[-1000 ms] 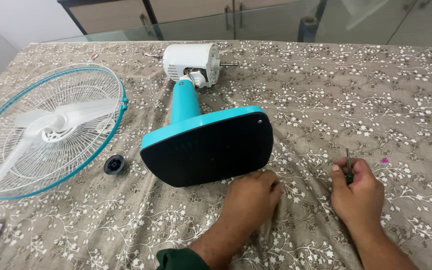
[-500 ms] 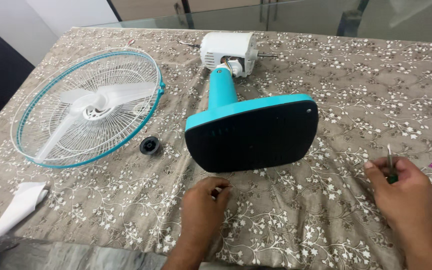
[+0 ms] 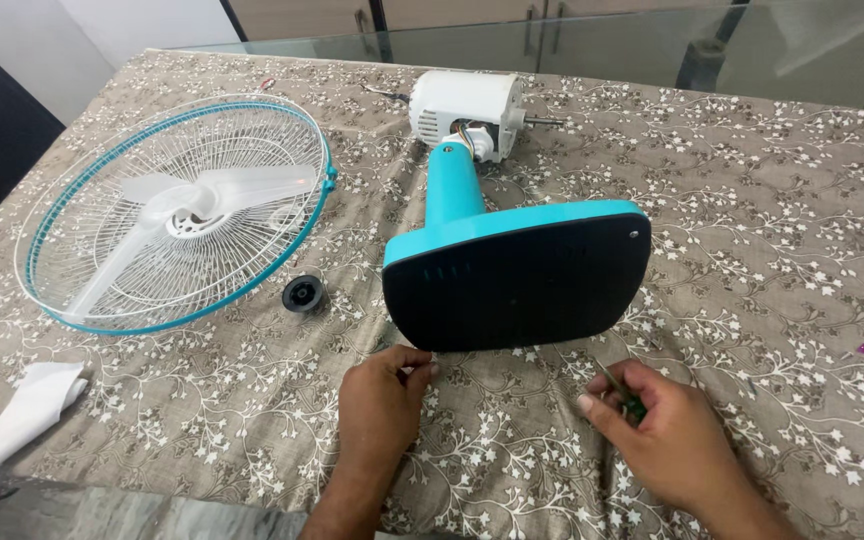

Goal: The person assembles the base of a teal and black electric fan by inserting and tightening four screws with a green screwdriver. The fan blade and motor housing remain disassembled on the table.

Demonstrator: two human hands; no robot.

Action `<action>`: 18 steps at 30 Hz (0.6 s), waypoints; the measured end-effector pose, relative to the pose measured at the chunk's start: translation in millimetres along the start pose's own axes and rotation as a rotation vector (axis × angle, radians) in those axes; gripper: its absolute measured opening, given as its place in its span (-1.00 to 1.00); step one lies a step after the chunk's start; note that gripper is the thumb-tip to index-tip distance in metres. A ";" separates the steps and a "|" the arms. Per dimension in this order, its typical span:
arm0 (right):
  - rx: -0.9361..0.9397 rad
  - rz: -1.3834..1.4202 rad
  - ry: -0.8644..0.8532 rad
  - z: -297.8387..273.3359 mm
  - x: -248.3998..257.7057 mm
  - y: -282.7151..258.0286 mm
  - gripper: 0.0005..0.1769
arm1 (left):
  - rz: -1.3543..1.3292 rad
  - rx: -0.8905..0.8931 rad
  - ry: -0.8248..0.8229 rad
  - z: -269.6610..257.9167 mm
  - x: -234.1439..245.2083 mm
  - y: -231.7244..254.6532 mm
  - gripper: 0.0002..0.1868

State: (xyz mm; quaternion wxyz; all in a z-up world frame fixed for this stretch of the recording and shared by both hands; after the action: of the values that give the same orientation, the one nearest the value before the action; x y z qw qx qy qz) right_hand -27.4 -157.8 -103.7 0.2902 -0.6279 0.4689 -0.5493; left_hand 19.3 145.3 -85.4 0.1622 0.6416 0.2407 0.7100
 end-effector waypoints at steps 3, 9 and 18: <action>-0.073 -0.080 0.023 1.5 -1.2 2.6 -0.63 | 0.000 0.024 -0.013 1.9 -1.8 -2.7 -0.82; -0.028 -0.036 0.057 11.6 -3.1 6.7 -0.65 | -0.044 0.018 0.019 1.3 -1.5 -6.4 -0.83; -0.001 0.036 0.061 14.9 -11.8 26.9 -0.69 | -0.039 0.163 -0.047 6.4 -1.6 -8.1 -0.68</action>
State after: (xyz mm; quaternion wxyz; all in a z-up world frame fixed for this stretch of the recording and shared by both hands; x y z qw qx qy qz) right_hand -19.8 -159.8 -135.6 0.2853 -0.6026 0.4889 -0.5626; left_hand 25.2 152.0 -90.8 0.1292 0.6644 0.3062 0.6694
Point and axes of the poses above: each hand's wrist, its own z-axis towards the middle knuckle, its own x-axis out of the back of the hand, y = z × x, the point moved 8 cm from there along z, towards the middle knuckle, and after that the axes turned 13 degrees about z, right-handed, at the moved point
